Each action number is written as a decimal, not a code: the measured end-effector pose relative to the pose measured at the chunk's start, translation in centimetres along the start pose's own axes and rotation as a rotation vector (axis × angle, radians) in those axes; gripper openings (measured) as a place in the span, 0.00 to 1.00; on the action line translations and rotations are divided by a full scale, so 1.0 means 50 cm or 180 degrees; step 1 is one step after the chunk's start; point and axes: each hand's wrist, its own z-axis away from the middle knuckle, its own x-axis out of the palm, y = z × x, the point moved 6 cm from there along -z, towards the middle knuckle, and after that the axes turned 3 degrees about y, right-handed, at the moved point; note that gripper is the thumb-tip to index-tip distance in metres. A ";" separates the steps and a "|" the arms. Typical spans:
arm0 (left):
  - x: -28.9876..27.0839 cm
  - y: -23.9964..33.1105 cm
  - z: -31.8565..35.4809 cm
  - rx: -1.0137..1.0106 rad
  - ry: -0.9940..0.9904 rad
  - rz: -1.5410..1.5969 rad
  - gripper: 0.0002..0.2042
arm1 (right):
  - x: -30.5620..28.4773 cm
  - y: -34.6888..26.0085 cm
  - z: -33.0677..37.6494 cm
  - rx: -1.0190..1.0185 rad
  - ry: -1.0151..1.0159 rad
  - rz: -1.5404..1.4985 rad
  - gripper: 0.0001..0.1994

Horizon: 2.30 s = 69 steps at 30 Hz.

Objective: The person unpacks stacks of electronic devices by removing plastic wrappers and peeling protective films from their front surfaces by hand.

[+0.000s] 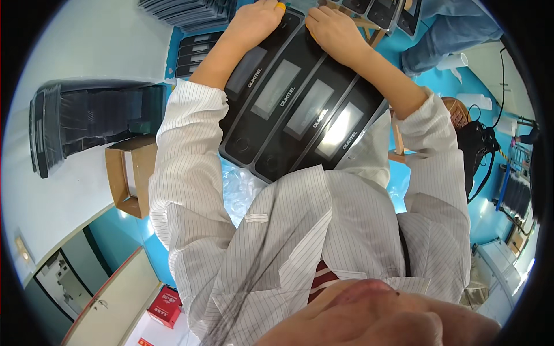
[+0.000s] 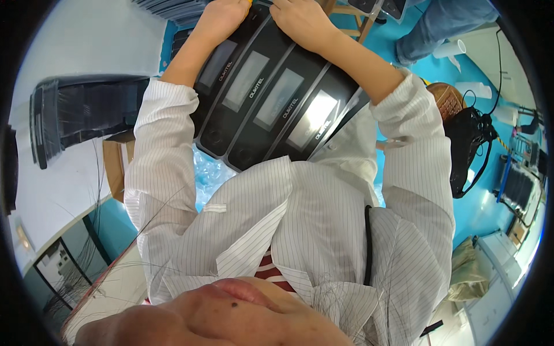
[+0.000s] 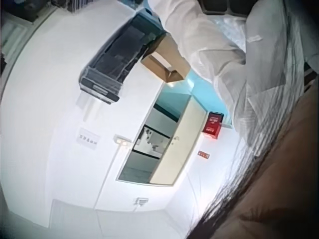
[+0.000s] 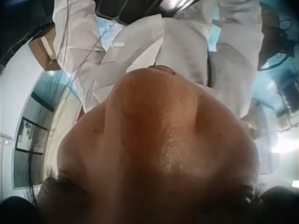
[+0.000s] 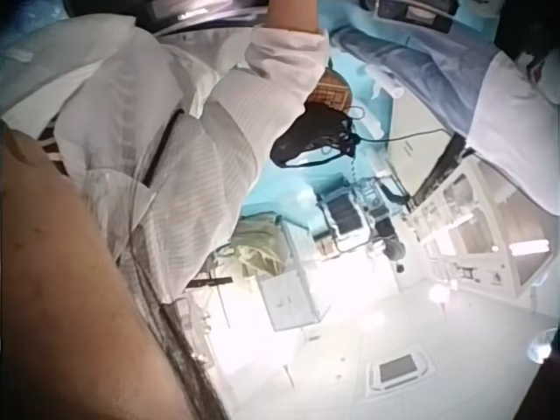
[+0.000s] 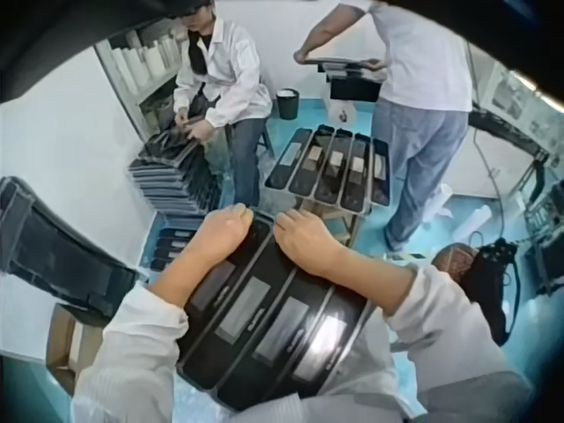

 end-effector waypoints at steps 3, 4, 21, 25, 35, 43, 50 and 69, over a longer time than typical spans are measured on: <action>-0.079 0.071 0.042 0.0326 0.0829 0.0276 0.09 | -0.044 -0.039 0.008 -0.0207 0.0487 0.0224 0.10; -0.110 0.107 0.060 0.0407 0.1007 0.0456 0.11 | -0.060 -0.054 0.020 -0.0151 0.0601 0.0035 0.11; -0.032 0.144 -0.001 -0.0015 0.0556 0.0113 0.03 | -0.091 -0.013 0.171 0.1134 0.0223 -0.0101 0.21; -0.061 0.171 0.001 0.0232 0.0192 0.0369 0.07 | -0.104 -0.011 0.159 0.0997 0.0471 -0.0374 0.21; -0.152 0.200 0.079 -0.1371 0.0407 0.3226 0.10 | -0.126 0.008 0.140 0.0280 -0.0012 -0.0574 0.08; -0.054 0.242 0.014 -0.0728 0.0216 0.1504 0.15 | -0.135 -0.002 0.152 0.0269 -0.0046 -0.0465 0.10; -0.059 0.253 0.029 -0.0675 0.0767 0.1666 0.12 | -0.151 -0.001 0.139 -0.0184 0.0109 -0.0456 0.07; -0.123 0.287 -0.002 -0.0679 0.0477 0.1799 0.19 | -0.175 -0.036 0.173 -0.0295 0.0523 -0.0442 0.07</action>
